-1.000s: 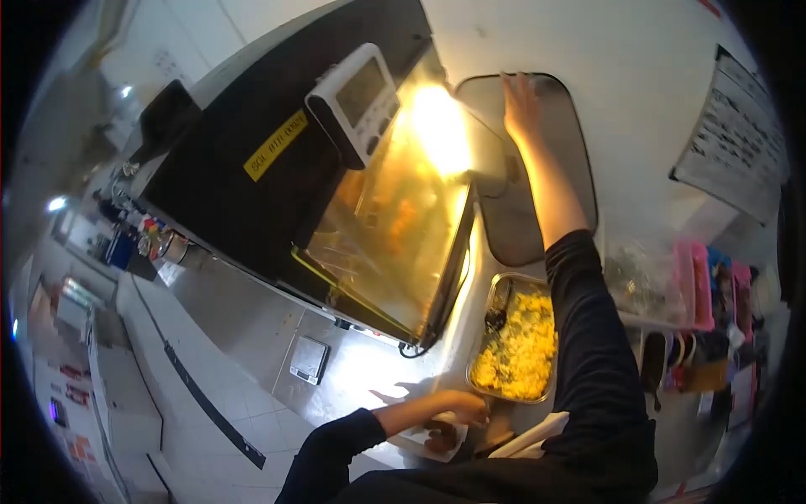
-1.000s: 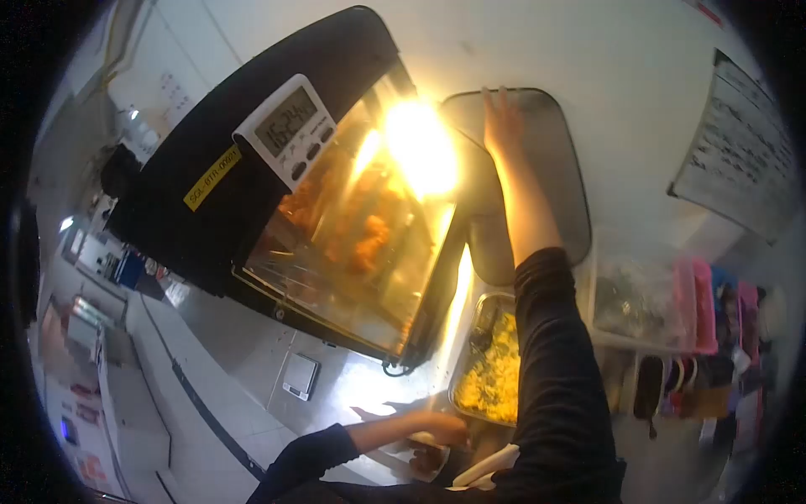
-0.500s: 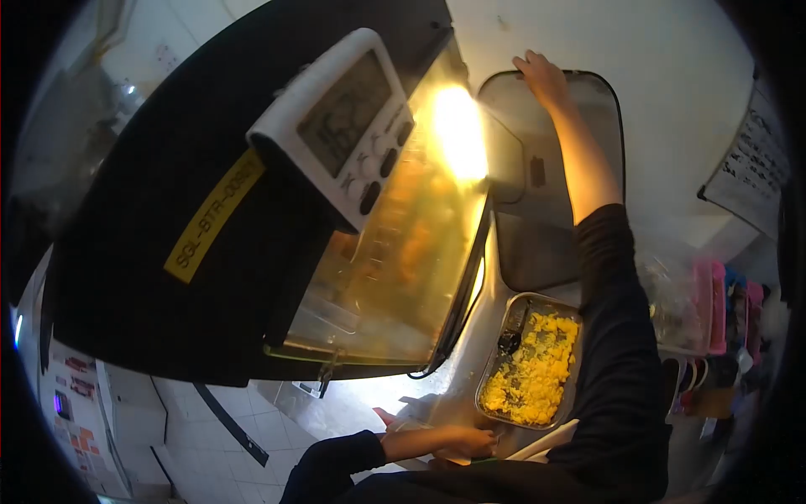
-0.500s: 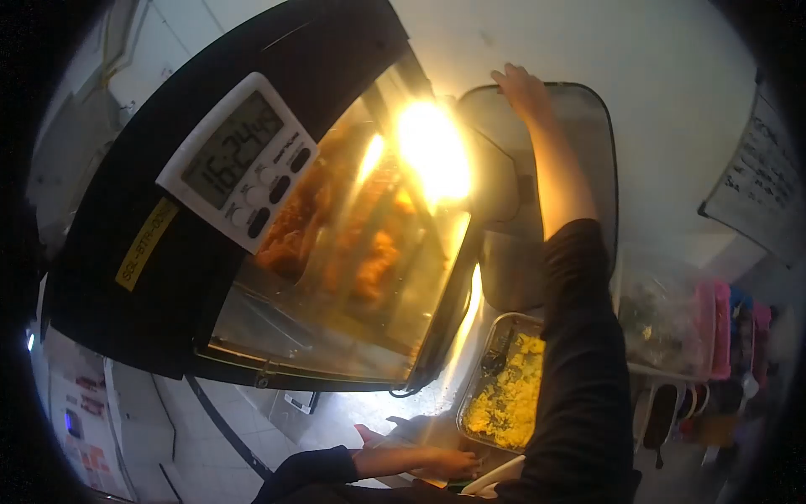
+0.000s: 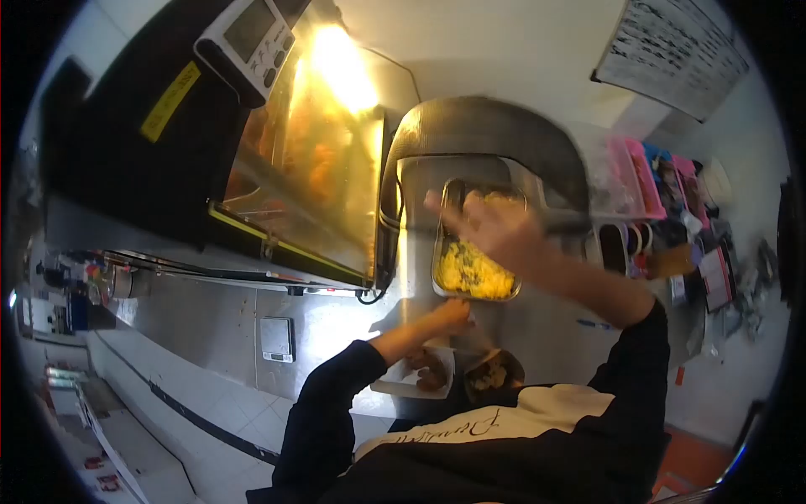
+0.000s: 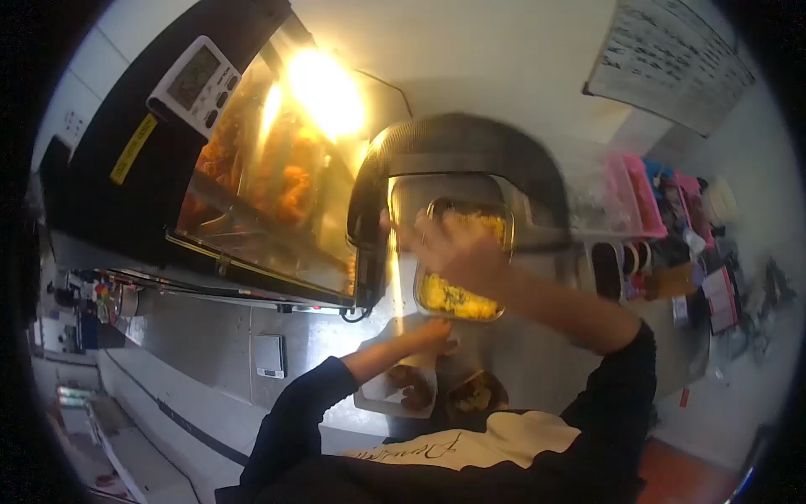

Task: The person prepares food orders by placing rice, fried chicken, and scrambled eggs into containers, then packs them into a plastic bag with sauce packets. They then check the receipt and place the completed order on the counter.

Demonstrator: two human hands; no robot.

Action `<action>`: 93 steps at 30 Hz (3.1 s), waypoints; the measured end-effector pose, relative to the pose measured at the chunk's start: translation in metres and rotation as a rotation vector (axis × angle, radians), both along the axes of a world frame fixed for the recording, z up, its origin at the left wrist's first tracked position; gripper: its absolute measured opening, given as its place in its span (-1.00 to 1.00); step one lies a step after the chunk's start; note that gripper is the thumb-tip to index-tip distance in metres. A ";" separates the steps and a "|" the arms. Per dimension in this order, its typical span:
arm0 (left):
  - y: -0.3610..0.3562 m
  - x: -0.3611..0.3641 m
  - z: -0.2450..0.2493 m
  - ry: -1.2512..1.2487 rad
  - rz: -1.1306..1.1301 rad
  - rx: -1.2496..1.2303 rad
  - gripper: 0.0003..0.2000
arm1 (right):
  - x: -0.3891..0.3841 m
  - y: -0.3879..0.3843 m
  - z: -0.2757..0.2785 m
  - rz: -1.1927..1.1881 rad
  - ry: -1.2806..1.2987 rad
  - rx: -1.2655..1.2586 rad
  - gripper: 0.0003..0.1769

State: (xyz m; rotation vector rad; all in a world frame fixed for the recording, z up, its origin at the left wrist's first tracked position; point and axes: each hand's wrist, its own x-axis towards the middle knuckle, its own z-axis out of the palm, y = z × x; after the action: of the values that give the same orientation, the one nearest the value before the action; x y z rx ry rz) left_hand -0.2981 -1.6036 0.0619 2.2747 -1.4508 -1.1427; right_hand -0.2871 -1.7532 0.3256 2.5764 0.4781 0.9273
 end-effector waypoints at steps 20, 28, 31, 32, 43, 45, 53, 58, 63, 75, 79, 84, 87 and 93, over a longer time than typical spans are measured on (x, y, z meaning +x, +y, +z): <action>0.175 -0.060 0.250 0.363 0.342 -0.444 -0.63 | -0.116 0.131 -0.085 0.017 -0.095 0.945 -0.56; 0.168 0.014 0.197 -0.268 0.555 -0.484 -0.57 | -0.128 -0.090 -0.221 -0.781 -0.222 1.616 -0.53; 0.137 0.021 0.182 -0.230 0.594 -0.444 -0.59 | -0.104 -0.122 -0.273 -0.906 0.174 1.744 -0.30; 0.125 0.015 0.195 -0.202 0.639 -0.414 -0.61 | -0.096 -0.130 -0.300 -0.868 0.285 1.745 -0.23; 0.079 -0.033 0.203 -0.248 1.047 -0.589 -0.85 | -0.062 -0.274 -0.188 -0.468 -0.448 1.196 -0.85; 0.080 -0.043 0.204 0.036 1.157 -0.688 -0.82 | -0.050 -0.352 -0.215 -0.621 -0.383 1.141 -0.87; 0.053 -0.062 0.228 0.154 1.447 -0.812 -0.89 | -0.020 -0.375 -0.211 -1.145 0.689 0.788 -0.56; 0.033 -0.054 0.247 0.352 1.248 -0.981 -0.43 | -0.008 -0.414 -0.287 -0.934 0.730 0.688 -0.44; 0.004 -0.055 0.294 0.510 1.123 -1.094 -0.16 | -0.020 -0.455 -0.283 -0.751 0.416 0.903 -0.63; 0.026 -0.073 0.327 0.611 0.988 -1.179 -0.17 | -0.034 -0.441 -0.193 -0.805 -0.102 0.749 -0.67; 0.045 -0.078 0.335 0.667 0.981 -1.223 -0.17 | -0.039 -0.471 -0.210 -0.486 0.119 2.125 -0.70; 0.075 -0.087 0.338 0.761 1.021 -1.292 -0.14 | -0.065 -0.412 -0.164 -0.384 0.105 2.009 -0.76; 0.099 -0.084 0.336 0.729 0.910 -1.285 -0.16 | -0.111 -0.247 -0.067 -0.278 0.332 1.855 -0.69; 0.136 -0.086 0.335 0.791 0.892 -1.280 -0.14 | -0.213 -0.044 -0.026 0.016 1.465 1.544 -0.58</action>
State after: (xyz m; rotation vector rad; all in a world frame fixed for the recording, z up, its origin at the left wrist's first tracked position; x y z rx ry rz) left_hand -0.3846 -1.4678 0.3966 1.0505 -0.4146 -0.4231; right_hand -0.5003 -1.7976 0.2995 4.1366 -0.0633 -1.5448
